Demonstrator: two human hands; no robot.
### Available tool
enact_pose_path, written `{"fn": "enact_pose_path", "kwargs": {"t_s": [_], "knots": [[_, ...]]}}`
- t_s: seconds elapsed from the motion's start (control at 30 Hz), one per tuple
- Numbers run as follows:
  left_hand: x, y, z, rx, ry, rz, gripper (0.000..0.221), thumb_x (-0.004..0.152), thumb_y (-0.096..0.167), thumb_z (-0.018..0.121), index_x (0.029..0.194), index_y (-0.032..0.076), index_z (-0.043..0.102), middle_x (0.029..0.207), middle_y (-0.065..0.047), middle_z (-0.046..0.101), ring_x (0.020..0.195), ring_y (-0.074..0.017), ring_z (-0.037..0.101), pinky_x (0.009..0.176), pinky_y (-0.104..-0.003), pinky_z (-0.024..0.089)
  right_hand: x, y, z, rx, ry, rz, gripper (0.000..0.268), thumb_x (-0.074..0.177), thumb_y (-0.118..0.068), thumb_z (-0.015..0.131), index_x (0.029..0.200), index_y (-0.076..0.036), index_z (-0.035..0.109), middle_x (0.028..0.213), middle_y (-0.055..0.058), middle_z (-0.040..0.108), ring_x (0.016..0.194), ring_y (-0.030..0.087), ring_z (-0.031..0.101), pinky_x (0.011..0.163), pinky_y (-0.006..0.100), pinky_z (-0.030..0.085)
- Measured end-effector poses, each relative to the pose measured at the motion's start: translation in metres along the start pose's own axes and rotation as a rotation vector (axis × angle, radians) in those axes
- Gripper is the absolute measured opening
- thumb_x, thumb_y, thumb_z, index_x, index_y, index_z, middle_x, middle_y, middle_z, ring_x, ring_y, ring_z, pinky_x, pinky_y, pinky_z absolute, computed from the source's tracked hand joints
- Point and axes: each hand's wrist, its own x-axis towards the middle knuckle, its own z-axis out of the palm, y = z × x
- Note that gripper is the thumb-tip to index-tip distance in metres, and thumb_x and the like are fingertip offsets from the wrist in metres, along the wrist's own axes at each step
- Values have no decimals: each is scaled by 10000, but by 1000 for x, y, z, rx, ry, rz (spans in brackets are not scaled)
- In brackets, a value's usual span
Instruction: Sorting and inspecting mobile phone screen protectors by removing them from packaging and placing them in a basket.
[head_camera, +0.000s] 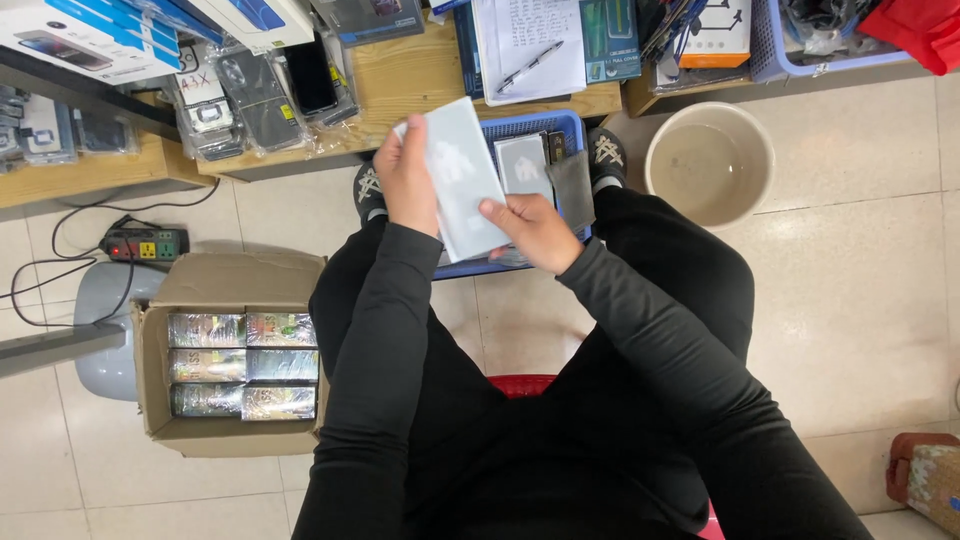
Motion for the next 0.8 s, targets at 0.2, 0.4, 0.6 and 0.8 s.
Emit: {"fn": "enact_pose_path", "kwargs": {"t_s": [0.2,0.4,0.6,0.8], "knots": [[17,16,-21,-28,59,-52,338,944,387,598,869,74,701,782,-70,698,731,-130,663,756,-280,548,-8,18,5,-198,-132,-90,497,1059,-314,455,710,-65,705,621,73,678,603,109,641,662,267,546],[32,30,-32,-89,198,-85,549,879,485,516,1041,11,742,674,-5,514,638,-154,568,631,-323,480,-11,17,-7,-201,-170,-73,488,993,-387,467,723,-56,703,686,60,706,637,145,656,689,276,563],[18,-88,-34,-1,-253,-153,698,825,23,696,1450,140,407,1138,-132,635,1001,-218,665,832,-374,590,13,31,-22,-321,40,-76,472,1049,-323,495,709,-106,739,622,50,677,603,114,643,662,257,540],[21,-57,-37,449,-32,-76,621,822,13,518,1428,100,415,1306,-204,581,1198,-339,601,983,-491,503,15,23,-43,-675,20,-113,330,1022,-215,505,839,-49,724,661,117,693,664,310,688,667,418,553]]}}
